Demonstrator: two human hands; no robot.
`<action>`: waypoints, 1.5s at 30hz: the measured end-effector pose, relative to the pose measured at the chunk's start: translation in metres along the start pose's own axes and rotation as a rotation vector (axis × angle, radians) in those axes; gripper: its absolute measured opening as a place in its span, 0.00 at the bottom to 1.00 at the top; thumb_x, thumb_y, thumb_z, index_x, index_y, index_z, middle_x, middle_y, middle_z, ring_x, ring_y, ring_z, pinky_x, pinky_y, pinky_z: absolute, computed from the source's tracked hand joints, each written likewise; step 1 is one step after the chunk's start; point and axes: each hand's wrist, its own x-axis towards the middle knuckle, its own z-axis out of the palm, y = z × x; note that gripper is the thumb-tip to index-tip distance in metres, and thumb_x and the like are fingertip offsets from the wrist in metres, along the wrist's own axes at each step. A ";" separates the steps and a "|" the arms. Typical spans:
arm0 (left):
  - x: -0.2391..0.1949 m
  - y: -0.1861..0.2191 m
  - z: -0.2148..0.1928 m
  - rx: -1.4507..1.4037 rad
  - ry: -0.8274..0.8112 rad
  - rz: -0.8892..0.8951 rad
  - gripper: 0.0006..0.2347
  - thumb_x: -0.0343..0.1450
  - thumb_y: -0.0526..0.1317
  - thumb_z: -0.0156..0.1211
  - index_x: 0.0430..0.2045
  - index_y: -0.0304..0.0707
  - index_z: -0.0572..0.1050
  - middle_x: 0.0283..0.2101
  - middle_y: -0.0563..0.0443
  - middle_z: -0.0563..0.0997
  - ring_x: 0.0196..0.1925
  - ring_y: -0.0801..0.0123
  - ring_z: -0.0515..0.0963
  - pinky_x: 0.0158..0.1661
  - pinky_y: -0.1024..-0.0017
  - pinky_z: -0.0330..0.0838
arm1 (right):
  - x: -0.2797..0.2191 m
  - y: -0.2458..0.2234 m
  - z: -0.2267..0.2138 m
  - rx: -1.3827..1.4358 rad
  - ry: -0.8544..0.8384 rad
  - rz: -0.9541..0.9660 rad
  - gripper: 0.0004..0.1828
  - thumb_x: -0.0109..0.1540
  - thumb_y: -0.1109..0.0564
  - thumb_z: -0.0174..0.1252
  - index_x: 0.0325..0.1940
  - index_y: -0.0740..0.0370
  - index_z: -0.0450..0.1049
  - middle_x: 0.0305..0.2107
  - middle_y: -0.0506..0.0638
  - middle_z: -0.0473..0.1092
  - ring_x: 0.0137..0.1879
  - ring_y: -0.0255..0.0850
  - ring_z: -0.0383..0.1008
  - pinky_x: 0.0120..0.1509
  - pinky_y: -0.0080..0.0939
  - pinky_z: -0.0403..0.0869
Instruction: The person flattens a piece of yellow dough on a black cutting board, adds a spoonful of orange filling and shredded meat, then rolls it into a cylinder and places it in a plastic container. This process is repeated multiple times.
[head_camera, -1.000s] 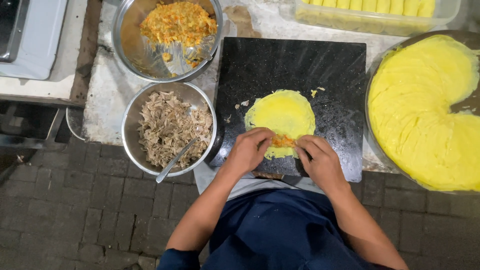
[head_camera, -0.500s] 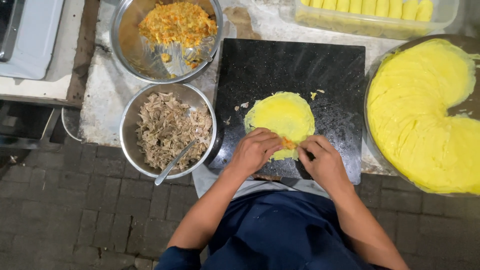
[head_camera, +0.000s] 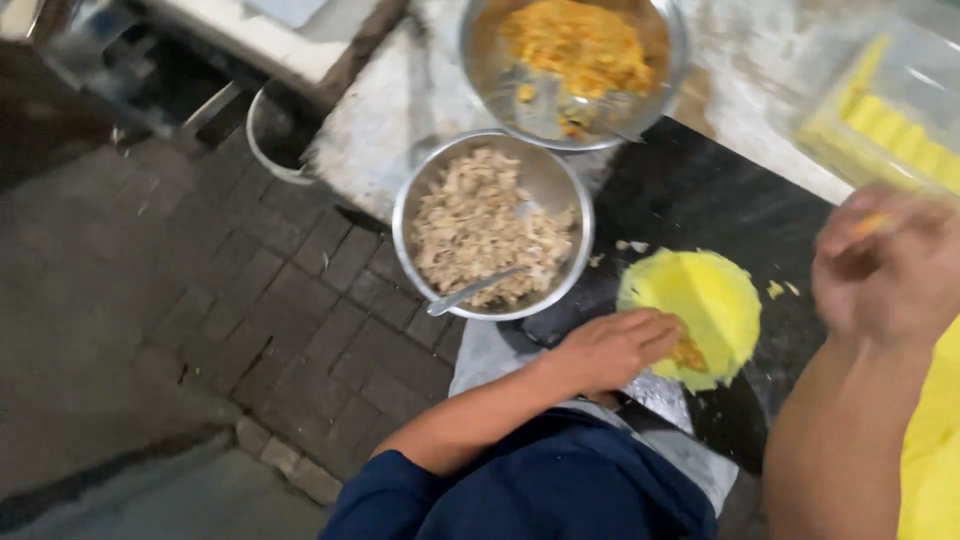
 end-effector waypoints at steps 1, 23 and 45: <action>-0.001 0.003 -0.004 0.013 0.020 -0.022 0.23 0.61 0.22 0.51 0.53 0.21 0.69 0.56 0.32 0.73 0.59 0.47 0.72 0.63 0.59 0.69 | 0.035 0.017 -0.001 0.000 -0.031 0.010 0.06 0.55 0.66 0.53 0.24 0.60 0.66 0.27 0.56 0.63 0.25 0.40 0.62 0.29 0.30 0.65; -0.007 0.009 -0.023 -0.215 0.291 -0.228 0.03 0.71 0.30 0.49 0.31 0.27 0.71 0.32 0.37 0.74 0.34 0.42 0.73 0.30 0.48 0.67 | 0.005 0.162 0.270 -1.424 -1.421 -0.546 0.23 0.57 0.59 0.59 0.56 0.53 0.66 0.47 0.49 0.70 0.41 0.53 0.74 0.27 0.54 0.77; -0.002 0.012 -0.034 -0.325 0.789 -0.073 0.06 0.67 0.39 0.63 0.28 0.35 0.81 0.37 0.44 0.83 0.36 0.52 0.82 0.40 0.60 0.79 | 0.008 0.085 0.076 -0.158 -0.397 0.423 0.20 0.53 0.72 0.65 0.49 0.75 0.71 0.29 0.62 0.75 0.29 0.44 0.79 0.35 0.42 0.81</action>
